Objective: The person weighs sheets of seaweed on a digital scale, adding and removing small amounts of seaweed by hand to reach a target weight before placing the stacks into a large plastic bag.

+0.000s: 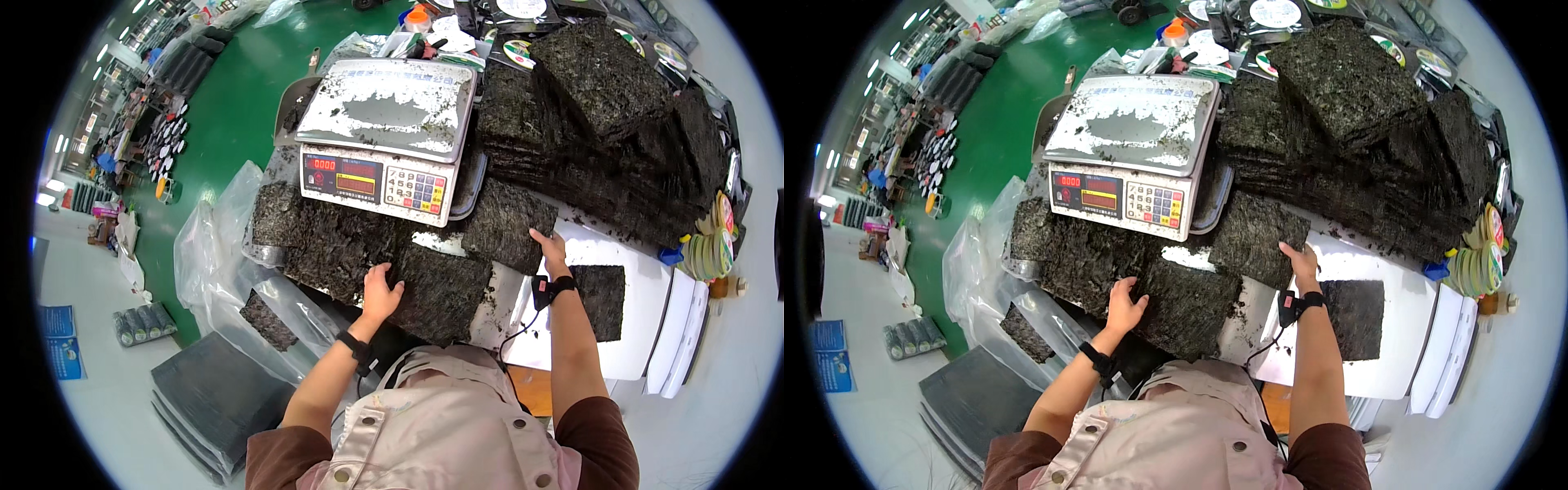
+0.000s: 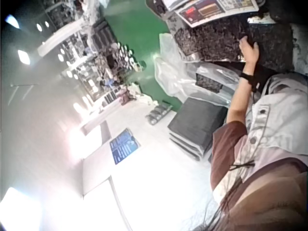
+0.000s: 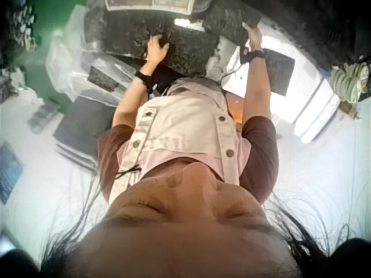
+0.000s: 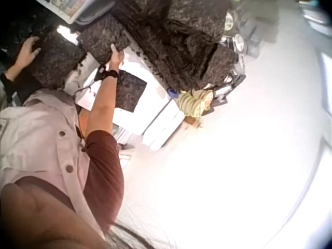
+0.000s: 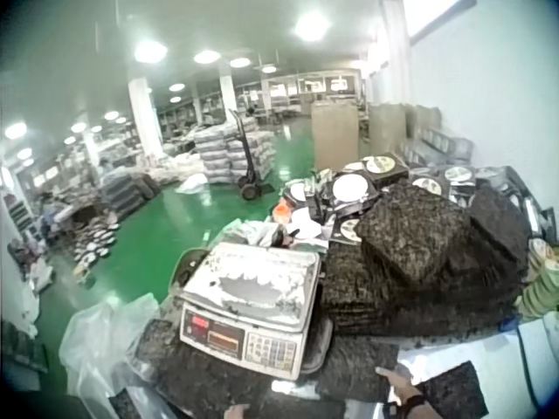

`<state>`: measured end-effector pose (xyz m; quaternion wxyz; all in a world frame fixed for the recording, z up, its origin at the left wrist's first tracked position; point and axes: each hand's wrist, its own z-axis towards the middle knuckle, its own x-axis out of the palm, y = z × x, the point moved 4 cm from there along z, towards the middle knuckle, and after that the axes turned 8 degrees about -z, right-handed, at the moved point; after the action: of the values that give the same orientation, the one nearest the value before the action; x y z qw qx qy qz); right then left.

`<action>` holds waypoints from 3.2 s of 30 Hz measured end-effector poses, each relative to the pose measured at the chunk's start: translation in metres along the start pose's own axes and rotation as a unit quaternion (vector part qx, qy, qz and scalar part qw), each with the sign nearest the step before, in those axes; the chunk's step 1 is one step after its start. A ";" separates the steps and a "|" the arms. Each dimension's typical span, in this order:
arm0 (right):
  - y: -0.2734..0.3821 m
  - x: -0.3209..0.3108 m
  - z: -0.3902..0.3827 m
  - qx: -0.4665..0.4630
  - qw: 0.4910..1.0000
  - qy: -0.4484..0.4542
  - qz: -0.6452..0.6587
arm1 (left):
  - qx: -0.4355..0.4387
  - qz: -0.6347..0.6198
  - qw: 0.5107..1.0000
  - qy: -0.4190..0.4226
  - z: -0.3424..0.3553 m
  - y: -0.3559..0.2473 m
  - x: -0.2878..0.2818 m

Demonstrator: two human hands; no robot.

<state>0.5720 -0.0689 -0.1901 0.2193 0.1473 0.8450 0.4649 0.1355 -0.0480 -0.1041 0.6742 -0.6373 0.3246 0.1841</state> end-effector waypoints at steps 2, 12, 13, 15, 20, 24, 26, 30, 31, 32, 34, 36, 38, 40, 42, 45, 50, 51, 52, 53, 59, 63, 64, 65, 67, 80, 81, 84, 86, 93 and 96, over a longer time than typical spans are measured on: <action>0.008 -0.004 -0.009 -0.005 0.967 -0.177 -0.182 | -0.061 -0.044 0.996 0.038 0.009 0.007 0.003; -0.023 0.098 -0.178 -0.005 0.975 0.114 -0.193 | -0.147 -0.115 0.966 0.179 0.027 0.035 0.017; -0.021 0.096 -0.181 -0.011 0.976 0.095 -0.193 | -0.149 -0.123 0.965 0.179 0.027 0.036 0.017; -0.021 0.097 -0.182 -0.054 0.988 0.058 -0.136 | -0.165 -0.190 0.947 0.197 0.028 0.041 0.015; 0.011 0.100 -0.196 0.055 0.992 0.113 0.000 | -0.319 -0.458 0.775 0.296 0.028 -0.002 -0.033; -0.005 0.110 -0.197 0.070 0.979 0.120 -0.149 | -0.220 -0.550 0.781 0.199 0.042 0.007 -0.107; -0.011 0.123 -0.194 0.013 0.919 0.159 -0.360 | -0.168 -0.558 0.802 0.134 0.052 0.001 -0.153; -0.023 0.138 -0.185 -0.016 0.929 0.030 -0.369 | -0.139 -0.547 0.823 0.065 0.061 0.015 -0.213; -0.019 0.138 -0.188 -0.023 0.937 -0.006 -0.348 | -0.136 -0.544 0.826 0.052 0.061 0.018 -0.222; -0.013 0.140 -0.190 -0.020 0.943 0.011 -0.332 | -0.132 -0.541 0.830 0.036 0.058 0.022 -0.231; 0.002 0.139 -0.194 -0.013 0.953 0.040 -0.299 | -0.147 -0.562 0.814 0.029 0.054 0.036 -0.240; 0.010 0.140 -0.197 0.020 0.981 0.121 -0.147 | -0.157 -0.582 0.797 0.016 0.050 0.049 -0.244; 0.024 0.144 -0.204 0.022 0.982 0.185 0.044 | -0.159 -0.585 0.795 -0.012 0.048 0.052 -0.246; 0.048 0.136 -0.208 0.029 0.984 0.177 -0.005 | -0.159 -0.590 0.791 -0.030 0.048 0.048 -0.248; 0.059 0.123 -0.203 0.029 0.980 0.187 -0.055 | -0.179 -0.580 0.795 -0.021 0.049 0.059 -0.254; 0.102 0.109 -0.201 -0.094 0.986 0.119 -0.071 | -0.209 -0.560 0.802 0.004 0.051 0.063 -0.253; 0.216 0.121 -0.219 -0.567 0.814 -0.014 -0.128 | -0.247 -0.552 0.792 0.088 0.053 0.056 -0.211; 0.215 0.129 -0.220 -0.588 0.789 -0.027 -0.176 | -0.250 -0.561 0.783 0.098 0.056 0.048 -0.199; 0.218 0.139 -0.221 -0.641 0.740 -0.045 -0.198 | -0.253 -0.570 0.774 0.108 0.060 0.038 -0.188; 0.218 0.152 -0.219 -0.637 0.746 -0.046 -0.192 | -0.243 -0.596 0.755 0.126 0.062 0.028 -0.180; 0.196 0.175 -0.195 -0.645 0.732 -0.085 -0.204 | -0.160 -0.606 0.763 0.159 0.078 -0.013 -0.171; 0.207 0.177 -0.186 -0.633 0.739 -0.094 -0.210 | -0.168 -0.606 0.762 0.153 0.081 -0.012 -0.173; 0.212 0.178 -0.187 -0.640 0.728 -0.087 -0.231 | -0.174 -0.607 0.760 0.154 0.081 -0.012 -0.172; 0.215 0.179 -0.188 -0.646 0.720 -0.074 -0.241 | -0.170 -0.604 0.763 0.154 0.082 -0.010 -0.172; 0.223 0.180 -0.189 -0.664 0.701 -0.059 -0.252 | -0.164 -0.599 0.769 0.154 0.083 -0.003 -0.170; 0.321 0.182 -0.089 -0.375 0.885 -0.134 -0.243 | -0.207 -0.630 0.737 0.132 0.085 0.005 -0.166; 0.320 0.180 -0.091 -0.418 0.847 -0.170 -0.282 | -0.201 -0.629 0.738 0.137 0.085 0.004 -0.166; 0.315 0.181 -0.130 -0.465 0.845 -0.128 -0.230 | -0.194 -0.632 0.736 0.145 0.082 0.003 -0.167; 0.297 0.179 -0.165 -0.578 0.781 -0.093 -0.218 | -0.195 -0.639 0.728 0.154 0.083 -0.011 -0.170; 0.229 0.187 -0.199 -0.662 0.673 0.046 -0.327 | -0.263 -0.621 0.729 0.119 0.083 -0.006 -0.161; 0.244 0.185 -0.193 -0.670 0.692 0.038 -0.267 | -0.275 -0.712 0.614 0.203 0.084 -0.012 -0.163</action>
<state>0.3256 0.0042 0.0653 0.3421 -0.2883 0.3209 0.8348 0.0427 0.0601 0.0121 0.3036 -0.8448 -0.1679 -0.4074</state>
